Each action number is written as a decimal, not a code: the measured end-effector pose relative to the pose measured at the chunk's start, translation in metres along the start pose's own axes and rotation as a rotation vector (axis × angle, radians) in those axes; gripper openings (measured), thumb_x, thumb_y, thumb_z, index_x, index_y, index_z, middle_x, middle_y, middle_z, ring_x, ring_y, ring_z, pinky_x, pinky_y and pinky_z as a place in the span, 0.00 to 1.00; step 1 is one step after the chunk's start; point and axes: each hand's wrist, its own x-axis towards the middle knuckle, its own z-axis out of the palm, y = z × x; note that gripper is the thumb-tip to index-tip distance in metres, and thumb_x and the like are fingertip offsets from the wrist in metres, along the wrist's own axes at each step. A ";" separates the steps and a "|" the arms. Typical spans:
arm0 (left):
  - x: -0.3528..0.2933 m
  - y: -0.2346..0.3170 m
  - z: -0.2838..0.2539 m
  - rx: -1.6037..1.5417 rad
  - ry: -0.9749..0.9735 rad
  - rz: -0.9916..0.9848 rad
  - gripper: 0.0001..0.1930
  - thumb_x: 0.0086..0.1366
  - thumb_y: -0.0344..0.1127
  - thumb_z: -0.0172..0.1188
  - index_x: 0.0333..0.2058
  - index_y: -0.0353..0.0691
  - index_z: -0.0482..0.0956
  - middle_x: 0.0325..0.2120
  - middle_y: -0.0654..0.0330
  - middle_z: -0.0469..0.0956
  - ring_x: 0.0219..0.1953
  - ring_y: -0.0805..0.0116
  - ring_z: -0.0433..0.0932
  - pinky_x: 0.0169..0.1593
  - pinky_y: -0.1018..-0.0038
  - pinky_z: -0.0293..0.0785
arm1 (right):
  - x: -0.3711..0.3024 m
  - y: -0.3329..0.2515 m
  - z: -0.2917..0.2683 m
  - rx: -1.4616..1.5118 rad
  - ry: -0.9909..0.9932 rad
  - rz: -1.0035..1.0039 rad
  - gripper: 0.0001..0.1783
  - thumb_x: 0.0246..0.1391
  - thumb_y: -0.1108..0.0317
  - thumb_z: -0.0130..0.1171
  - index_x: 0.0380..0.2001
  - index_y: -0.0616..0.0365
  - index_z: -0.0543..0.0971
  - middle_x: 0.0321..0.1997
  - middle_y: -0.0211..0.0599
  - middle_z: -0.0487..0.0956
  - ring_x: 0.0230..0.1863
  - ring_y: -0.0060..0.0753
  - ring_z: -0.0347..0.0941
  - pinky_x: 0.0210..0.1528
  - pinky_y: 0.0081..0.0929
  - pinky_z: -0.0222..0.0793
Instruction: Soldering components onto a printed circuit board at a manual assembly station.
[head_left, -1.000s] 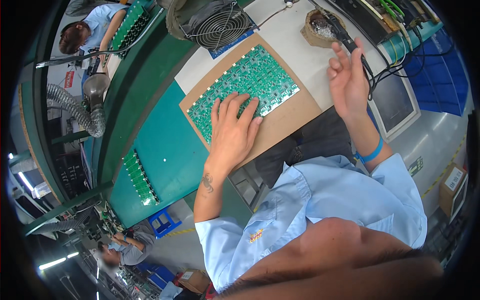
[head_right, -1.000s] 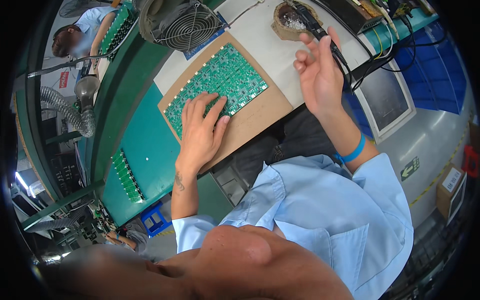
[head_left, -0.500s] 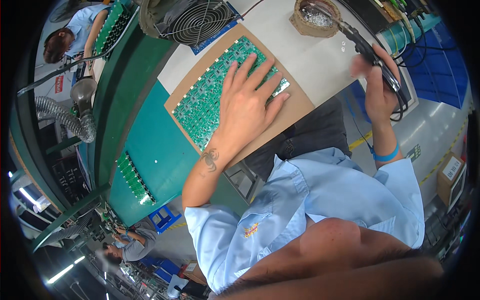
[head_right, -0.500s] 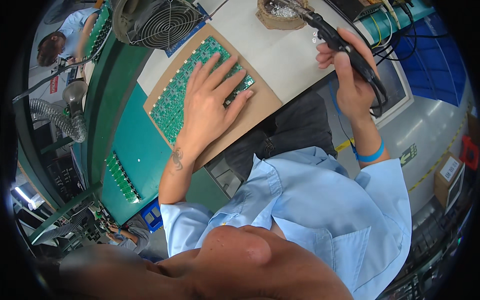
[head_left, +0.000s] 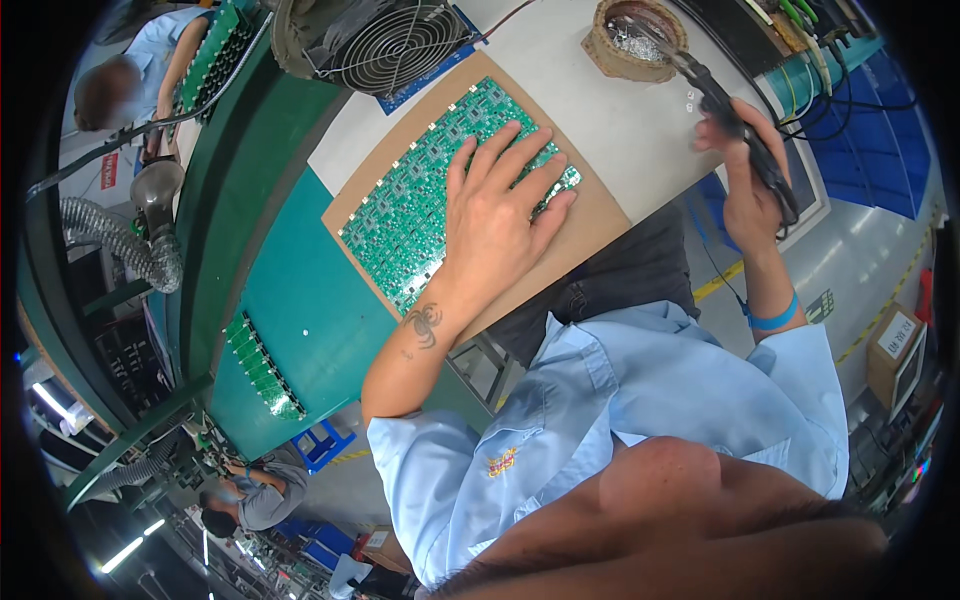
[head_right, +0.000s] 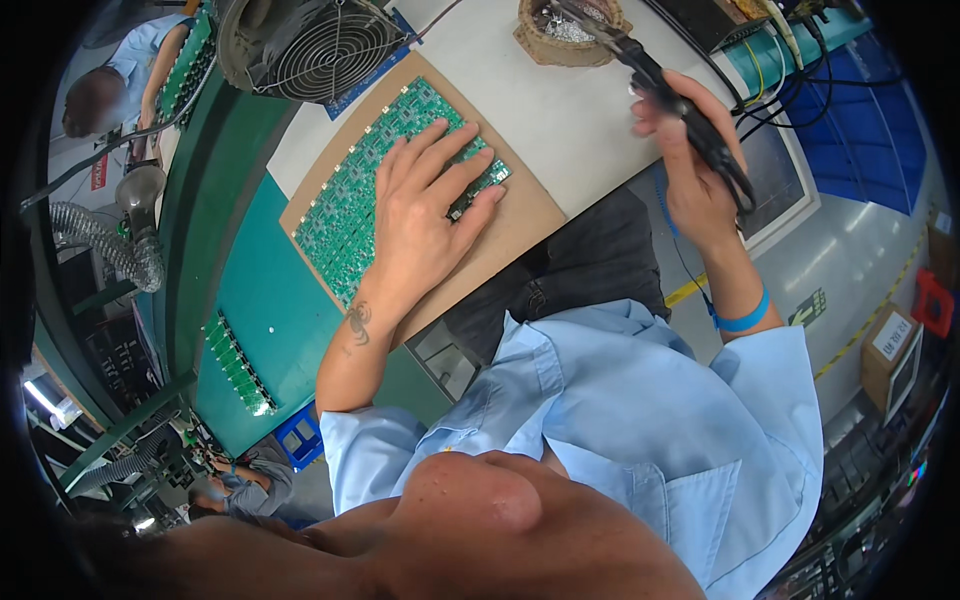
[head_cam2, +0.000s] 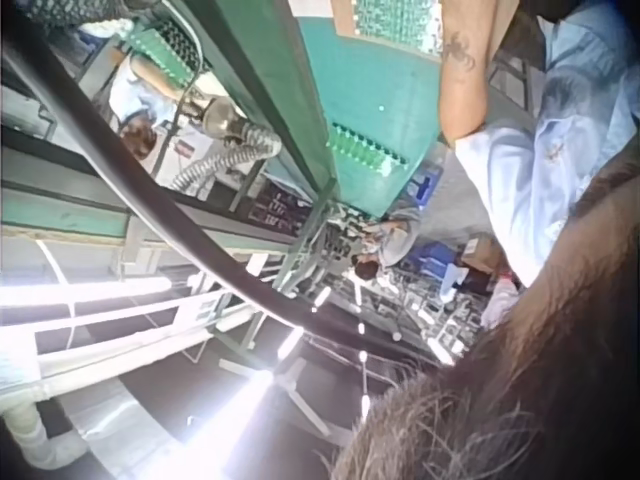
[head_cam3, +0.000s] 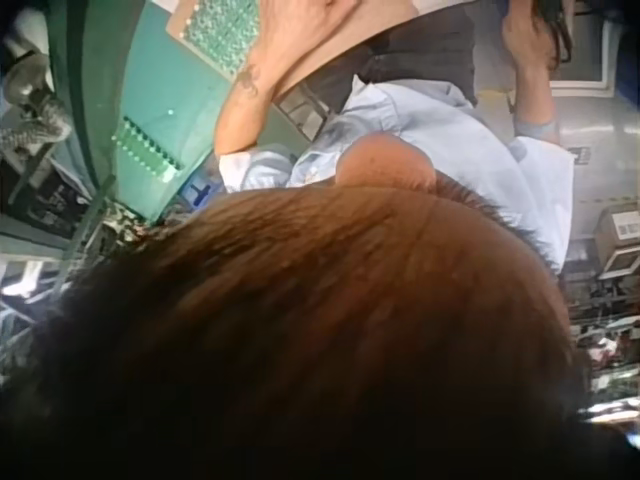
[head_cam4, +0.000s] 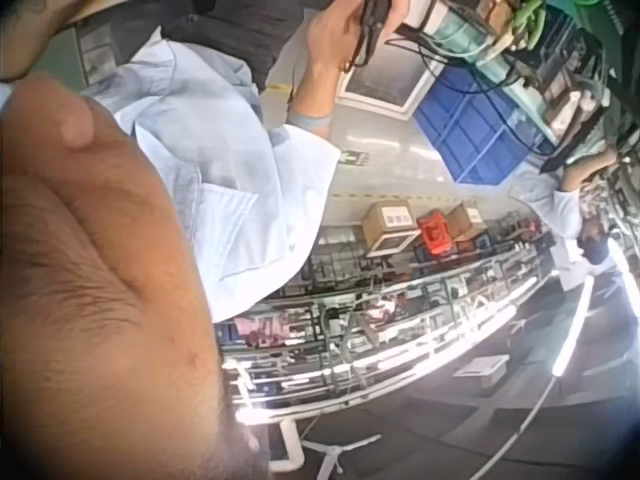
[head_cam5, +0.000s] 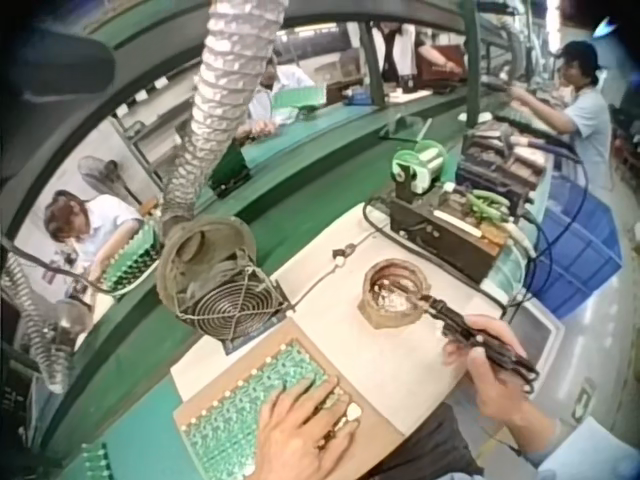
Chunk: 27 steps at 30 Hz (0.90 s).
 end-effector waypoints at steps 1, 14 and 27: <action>0.000 0.001 0.000 0.004 0.005 -0.002 0.16 0.63 0.40 0.74 0.49 0.45 0.90 0.61 0.64 0.82 0.70 0.55 0.73 0.75 0.49 0.61 | 0.000 -0.001 0.000 0.015 0.037 -0.022 0.24 0.74 0.67 0.59 0.67 0.66 0.71 0.51 0.54 0.84 0.48 0.38 0.83 0.53 0.32 0.82; -0.004 -0.005 -0.002 -0.029 0.010 0.022 0.16 0.63 0.42 0.71 0.48 0.47 0.89 0.61 0.64 0.81 0.69 0.56 0.74 0.75 0.42 0.58 | -0.013 -0.057 0.000 -0.036 -0.217 0.107 0.23 0.53 0.71 0.64 0.53 0.68 0.81 0.44 0.48 0.84 0.37 0.35 0.77 0.42 0.28 0.74; -0.006 -0.005 0.007 -0.037 0.056 0.007 0.17 0.59 0.38 0.72 0.48 0.48 0.89 0.61 0.65 0.81 0.69 0.57 0.74 0.75 0.43 0.58 | -0.017 -0.074 0.005 -0.197 -0.536 -0.027 0.23 0.40 0.81 0.68 0.45 0.64 0.87 0.37 0.41 0.85 0.31 0.36 0.76 0.33 0.27 0.73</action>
